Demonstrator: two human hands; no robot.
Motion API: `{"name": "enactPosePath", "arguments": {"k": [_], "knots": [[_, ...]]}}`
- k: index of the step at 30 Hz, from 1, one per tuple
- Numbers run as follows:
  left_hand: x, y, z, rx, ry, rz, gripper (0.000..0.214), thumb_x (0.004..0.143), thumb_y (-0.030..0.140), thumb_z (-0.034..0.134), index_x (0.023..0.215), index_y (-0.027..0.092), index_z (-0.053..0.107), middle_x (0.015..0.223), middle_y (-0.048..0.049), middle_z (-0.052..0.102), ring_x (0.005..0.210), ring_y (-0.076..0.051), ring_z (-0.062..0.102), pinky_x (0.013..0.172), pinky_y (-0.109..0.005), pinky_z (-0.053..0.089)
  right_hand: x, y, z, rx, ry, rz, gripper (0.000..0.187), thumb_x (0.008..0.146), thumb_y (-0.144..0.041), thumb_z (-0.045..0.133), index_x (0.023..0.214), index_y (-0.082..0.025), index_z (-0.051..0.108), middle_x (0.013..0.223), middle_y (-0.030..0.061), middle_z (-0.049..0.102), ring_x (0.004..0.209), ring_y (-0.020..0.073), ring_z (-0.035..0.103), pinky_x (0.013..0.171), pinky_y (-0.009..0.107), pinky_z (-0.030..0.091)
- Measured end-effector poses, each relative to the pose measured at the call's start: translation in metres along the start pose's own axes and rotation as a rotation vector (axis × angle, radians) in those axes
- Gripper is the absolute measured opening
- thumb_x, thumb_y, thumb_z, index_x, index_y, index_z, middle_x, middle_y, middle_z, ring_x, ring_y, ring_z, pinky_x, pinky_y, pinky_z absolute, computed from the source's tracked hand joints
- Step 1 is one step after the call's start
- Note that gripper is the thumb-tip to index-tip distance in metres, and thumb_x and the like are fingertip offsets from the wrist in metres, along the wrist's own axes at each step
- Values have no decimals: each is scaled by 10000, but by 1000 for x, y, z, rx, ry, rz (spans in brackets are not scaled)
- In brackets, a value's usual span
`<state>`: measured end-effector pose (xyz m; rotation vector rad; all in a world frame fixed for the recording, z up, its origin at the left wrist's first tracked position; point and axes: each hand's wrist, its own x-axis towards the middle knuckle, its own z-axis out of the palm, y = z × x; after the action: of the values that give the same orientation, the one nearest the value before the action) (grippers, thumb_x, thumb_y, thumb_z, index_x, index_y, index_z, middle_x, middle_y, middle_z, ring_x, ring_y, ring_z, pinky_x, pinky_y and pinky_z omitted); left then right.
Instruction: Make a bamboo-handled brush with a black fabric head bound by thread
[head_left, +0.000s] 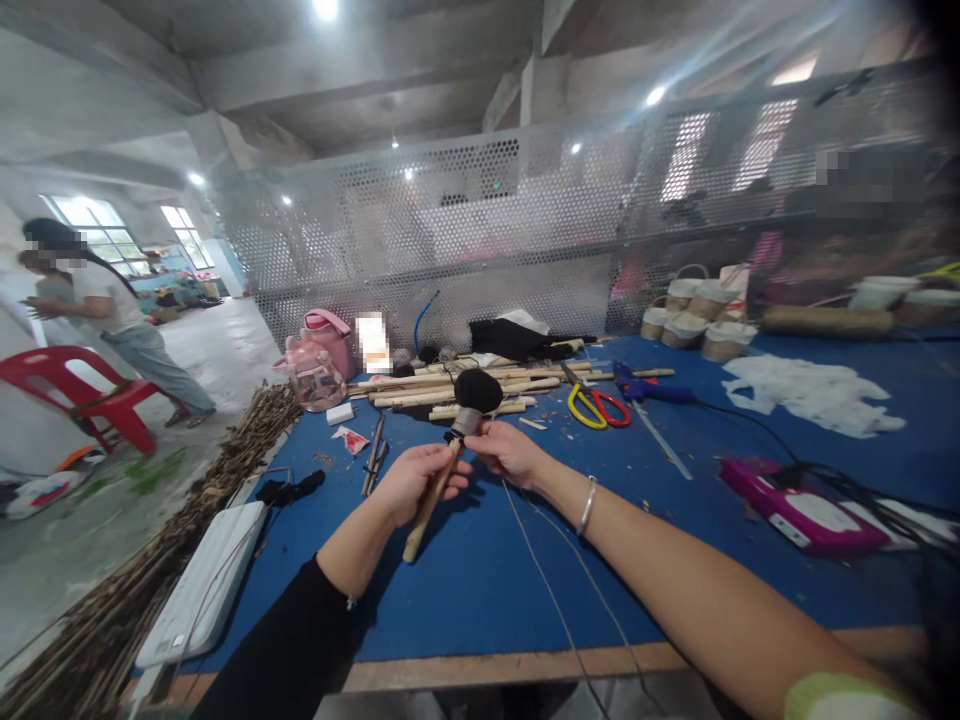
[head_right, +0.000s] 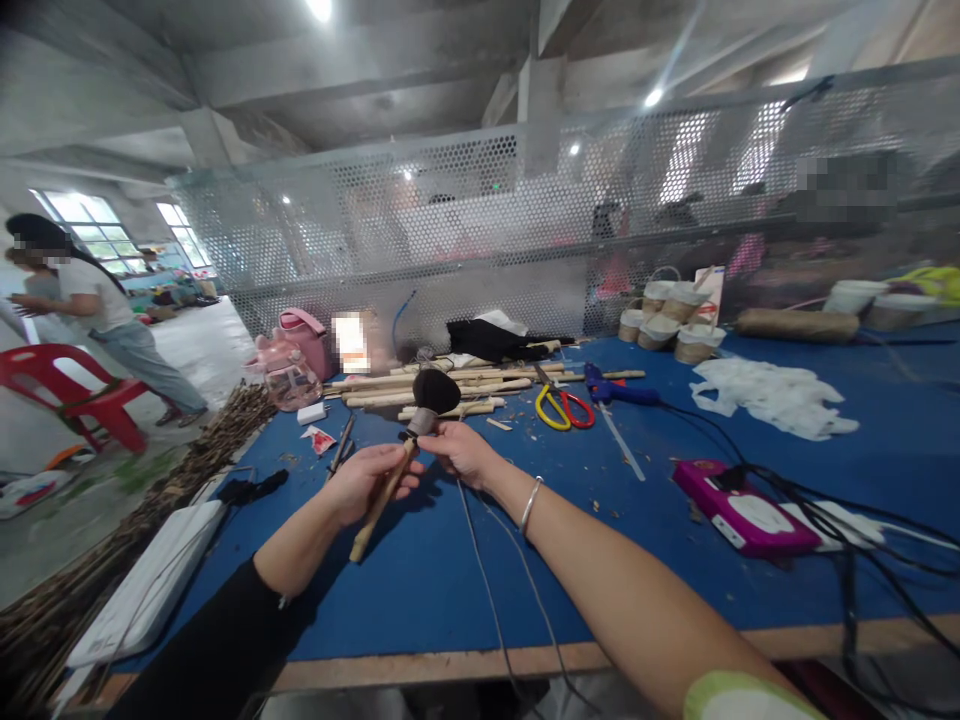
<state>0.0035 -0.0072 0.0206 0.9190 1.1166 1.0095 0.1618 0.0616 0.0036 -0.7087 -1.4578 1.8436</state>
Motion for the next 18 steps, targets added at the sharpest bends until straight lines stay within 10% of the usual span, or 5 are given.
{"name": "enactPosePath", "arguments": {"k": [6, 18], "knots": [[3, -16, 3, 631, 414, 529, 639, 650, 296, 728, 1237, 215, 489, 1050, -95, 647, 791, -200, 619, 728, -291, 442, 4, 9, 11, -25, 136, 19, 339, 623, -418, 696, 769, -166, 523, 372, -129, 288, 317, 40, 165, 324, 198, 96], [-6, -6, 3, 795, 496, 558, 214, 775, 282, 590, 972, 237, 660, 812, -81, 673, 797, -226, 610, 701, -254, 380, 1, 5, 15, -154, 159, -99, 340, 676, -475, 653, 668, -176, 491, 409, -106, 299, 357, 47, 209, 380, 228, 131]]}}
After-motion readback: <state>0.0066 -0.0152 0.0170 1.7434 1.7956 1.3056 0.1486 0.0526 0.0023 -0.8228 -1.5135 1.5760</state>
